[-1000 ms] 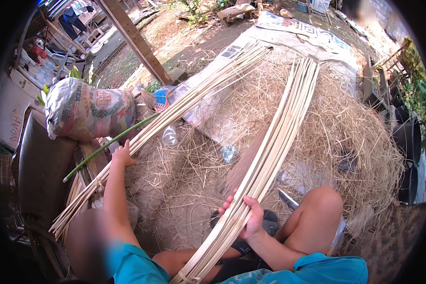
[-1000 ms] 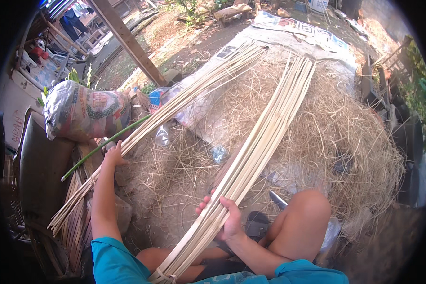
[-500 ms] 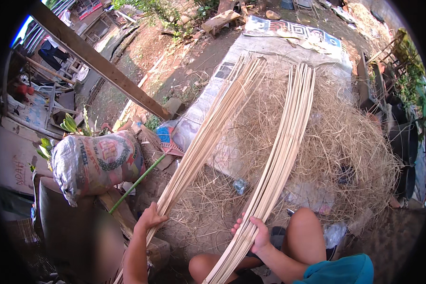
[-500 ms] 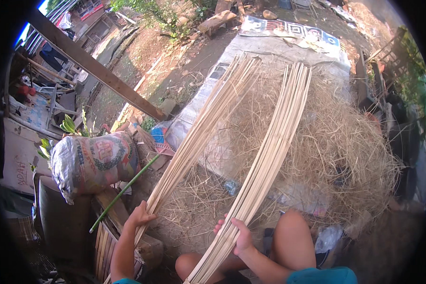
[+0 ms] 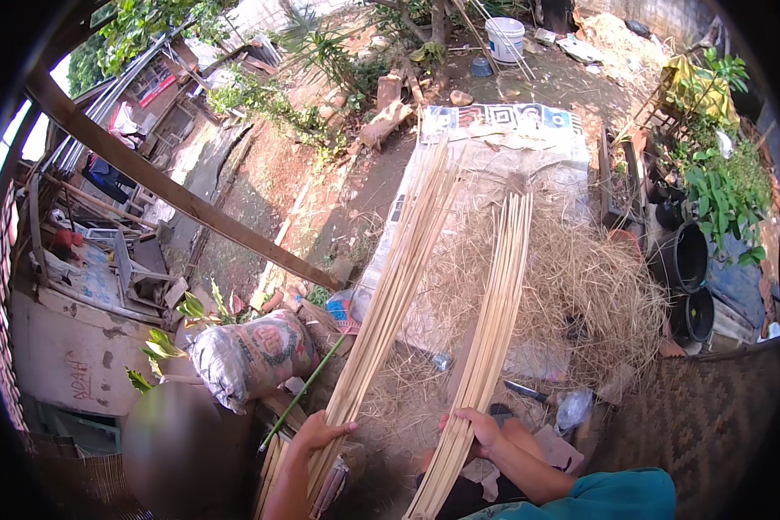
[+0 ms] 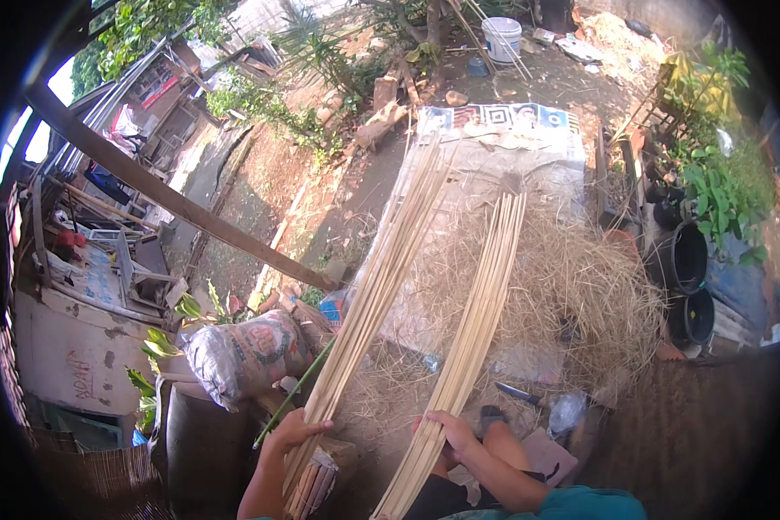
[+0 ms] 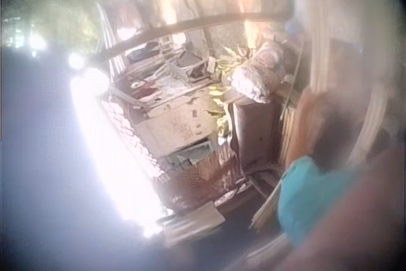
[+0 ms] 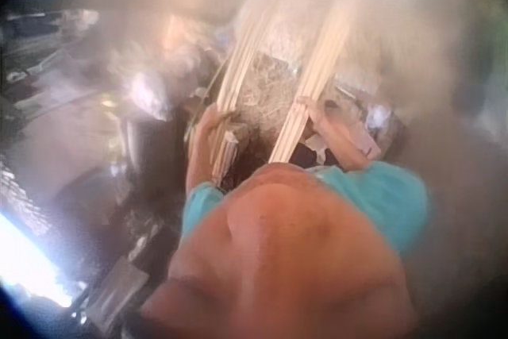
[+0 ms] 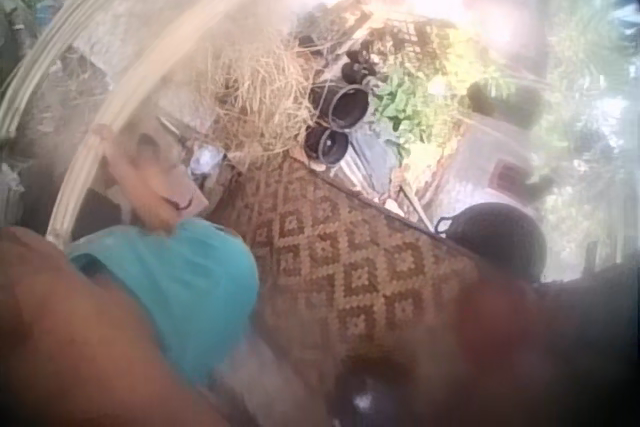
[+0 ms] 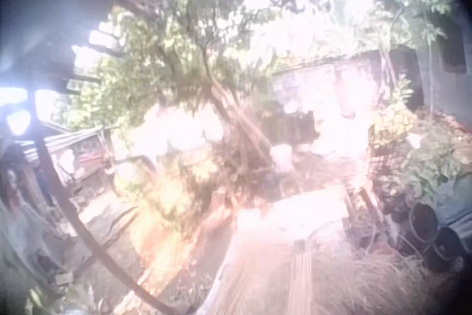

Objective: The person sits on the ground and uses a knife to split long bamboo strips into thinner pieces. They repeatedly position each strip on a wooden block and shave it with the knife, collecting the finished pieces.

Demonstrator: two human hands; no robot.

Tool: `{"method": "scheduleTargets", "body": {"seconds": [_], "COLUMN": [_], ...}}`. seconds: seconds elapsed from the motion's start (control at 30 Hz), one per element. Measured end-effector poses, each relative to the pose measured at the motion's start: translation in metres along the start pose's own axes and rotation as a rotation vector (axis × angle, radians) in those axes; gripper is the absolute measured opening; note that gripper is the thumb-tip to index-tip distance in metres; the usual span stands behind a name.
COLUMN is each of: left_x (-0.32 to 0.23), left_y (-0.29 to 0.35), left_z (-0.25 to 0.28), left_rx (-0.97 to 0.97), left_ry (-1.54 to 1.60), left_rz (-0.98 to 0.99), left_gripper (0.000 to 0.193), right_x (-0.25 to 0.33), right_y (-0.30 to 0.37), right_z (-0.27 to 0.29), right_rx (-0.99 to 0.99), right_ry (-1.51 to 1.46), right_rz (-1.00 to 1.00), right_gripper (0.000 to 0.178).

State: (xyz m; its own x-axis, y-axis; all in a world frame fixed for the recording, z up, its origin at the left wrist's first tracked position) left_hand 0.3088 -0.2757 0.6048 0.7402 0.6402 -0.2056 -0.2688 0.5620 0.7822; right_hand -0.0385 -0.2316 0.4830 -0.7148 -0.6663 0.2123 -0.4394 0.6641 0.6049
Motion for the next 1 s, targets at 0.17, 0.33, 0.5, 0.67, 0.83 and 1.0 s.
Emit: {"method": "scheduleTargets", "body": {"seconds": [0.17, 0.33, 0.5, 0.67, 0.83, 1.0], "left_x": [-0.035, -0.056, -0.021, 0.014, 0.116, 0.12], "left_y": [0.098, 0.154, 0.155, 0.119, 0.071, 0.087], "left_z": [-0.009, 0.002, -0.047, -0.095, -0.144, -0.139], "left_rx": [0.06, 0.217, 0.278, 0.299, 0.263, 0.538], "left_ry": [0.158, 0.269, 0.329, 0.276, 0.075, 0.358], "left_rz": [0.037, 0.076, 0.075, 0.089, -0.096, 0.052], "left_gripper": [0.071, 0.061, 0.063, 0.065, 0.066, 0.081], "right_x": [0.009, 0.027, 0.029, 0.027, 0.014, -0.035], "right_y": [0.06, 0.11, 0.133, 0.13, 0.127, 0.107], "right_z": [-0.041, -0.088, -0.118, -0.141, -0.175, -0.191], "right_rx": [-0.001, 0.01, 0.037, 0.051, 0.037, 0.074], "right_ry": [-0.031, -0.045, 0.07, 0.095, 0.116, 0.064], "right_rz": [-0.043, 0.024, 0.062, 0.173, 0.105, 0.025], "right_gripper": [0.031, 0.029, 0.03, 0.028, 0.028, 0.034]}}
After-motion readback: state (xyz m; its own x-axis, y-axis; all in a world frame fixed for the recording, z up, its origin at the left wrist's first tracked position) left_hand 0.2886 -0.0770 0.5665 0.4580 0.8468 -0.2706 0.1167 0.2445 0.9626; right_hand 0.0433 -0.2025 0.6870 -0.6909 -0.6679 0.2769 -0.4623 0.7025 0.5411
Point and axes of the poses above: each hand's wrist, its own y-axis away from the middle knuckle, its own z-axis out of the back of the hand, x = y × z, the point moved 1 cm from there along -y, towards the middle knuckle, and after that the axes turned 8 degrees about z, right-handed, at the moved point
